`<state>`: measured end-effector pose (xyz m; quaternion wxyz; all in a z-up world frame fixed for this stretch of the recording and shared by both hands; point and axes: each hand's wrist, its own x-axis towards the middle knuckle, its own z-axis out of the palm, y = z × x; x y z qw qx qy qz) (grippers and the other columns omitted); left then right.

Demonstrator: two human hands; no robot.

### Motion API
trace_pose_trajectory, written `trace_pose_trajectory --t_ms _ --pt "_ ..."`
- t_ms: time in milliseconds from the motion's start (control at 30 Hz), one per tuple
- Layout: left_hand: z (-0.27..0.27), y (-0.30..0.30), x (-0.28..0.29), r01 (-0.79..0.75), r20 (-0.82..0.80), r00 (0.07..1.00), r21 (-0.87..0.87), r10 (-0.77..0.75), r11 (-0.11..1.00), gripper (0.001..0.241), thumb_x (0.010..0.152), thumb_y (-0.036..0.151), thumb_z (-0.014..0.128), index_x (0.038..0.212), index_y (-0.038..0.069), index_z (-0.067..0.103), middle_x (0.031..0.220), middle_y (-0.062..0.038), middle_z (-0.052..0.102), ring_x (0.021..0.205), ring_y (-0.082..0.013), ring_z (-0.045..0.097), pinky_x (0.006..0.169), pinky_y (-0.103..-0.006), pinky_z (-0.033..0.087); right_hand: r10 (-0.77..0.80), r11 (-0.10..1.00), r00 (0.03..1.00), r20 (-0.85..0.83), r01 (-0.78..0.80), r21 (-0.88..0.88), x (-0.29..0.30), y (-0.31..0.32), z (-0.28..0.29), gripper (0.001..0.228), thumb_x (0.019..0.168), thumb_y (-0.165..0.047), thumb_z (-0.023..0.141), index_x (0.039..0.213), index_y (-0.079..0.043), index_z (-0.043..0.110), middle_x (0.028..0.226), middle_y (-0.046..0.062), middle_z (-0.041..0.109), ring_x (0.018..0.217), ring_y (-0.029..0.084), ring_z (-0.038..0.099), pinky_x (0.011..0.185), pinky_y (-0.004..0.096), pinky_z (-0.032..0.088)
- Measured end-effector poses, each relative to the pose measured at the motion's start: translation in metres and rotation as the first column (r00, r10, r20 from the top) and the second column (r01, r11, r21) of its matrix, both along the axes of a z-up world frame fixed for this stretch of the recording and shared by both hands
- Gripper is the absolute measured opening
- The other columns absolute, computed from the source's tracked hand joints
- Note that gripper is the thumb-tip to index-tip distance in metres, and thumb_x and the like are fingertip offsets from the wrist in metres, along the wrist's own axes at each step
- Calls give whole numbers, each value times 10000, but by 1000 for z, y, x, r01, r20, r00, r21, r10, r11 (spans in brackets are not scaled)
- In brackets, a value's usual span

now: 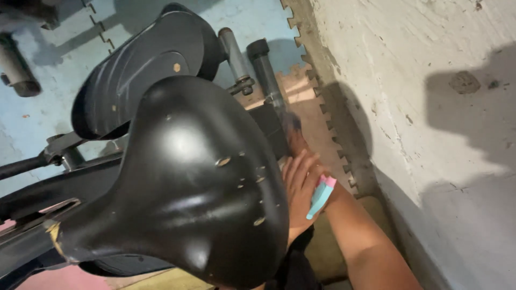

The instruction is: Cleaning various pieces of gym equipment with a spray bottle and cloth.

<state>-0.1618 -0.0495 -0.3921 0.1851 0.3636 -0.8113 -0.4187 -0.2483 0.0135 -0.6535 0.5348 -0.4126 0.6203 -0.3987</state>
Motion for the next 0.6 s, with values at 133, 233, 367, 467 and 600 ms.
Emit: trace_pose_trajectory --t_ms 133,233,367,467,600 --pt "-1 -3 -5 121 45 992 -9 -120 993 379 915 158 665 1282 68 633 1505 -188 493 1493 -431 379 1245 -601 241 -60 994 930 362 22 107 2 94 -24 602 1093 -229 417 1642 -114 201 1701 126 239 1571 256 238 1274 387 205" --pt "0 -1 -13 110 57 992 -8 -109 994 429 910 185 679 1304 36 597 1483 -214 479 1471 -452 356 1230 -617 219 236 962 968 86 -220 -159 -40 54 61 689 930 -240 690 1543 -88 417 1618 145 389 1478 278 407 1219 435 301" --pt "11 -6 -25 18 65 998 -36 -16 999 443 937 158 653 1355 35 575 1494 -185 503 1507 -440 386 1272 -604 236 172 985 985 -19 -172 -1 -62 4 82 719 939 -196 663 1573 -75 346 1648 150 333 1529 297 321 1241 453 252" --pt "9 -15 -25 -19 -1 1000 -41 19 999 471 920 144 634 1370 29 560 1491 -200 498 1498 -438 413 1267 -581 262 -42 973 927 -373 -48 -227 -50 -40 35 675 962 -173 664 1585 -109 413 1683 183 297 1573 373 239 1266 465 244" --pt "6 -24 -21 6 -61 998 40 -3 999 454 943 162 648 1368 28 561 1488 -190 533 1476 -415 445 1252 -541 305 152 978 750 -644 -210 -14 24 4 -77 661 1014 -202 539 1637 -117 333 1721 158 235 1580 344 191 1268 438 201"
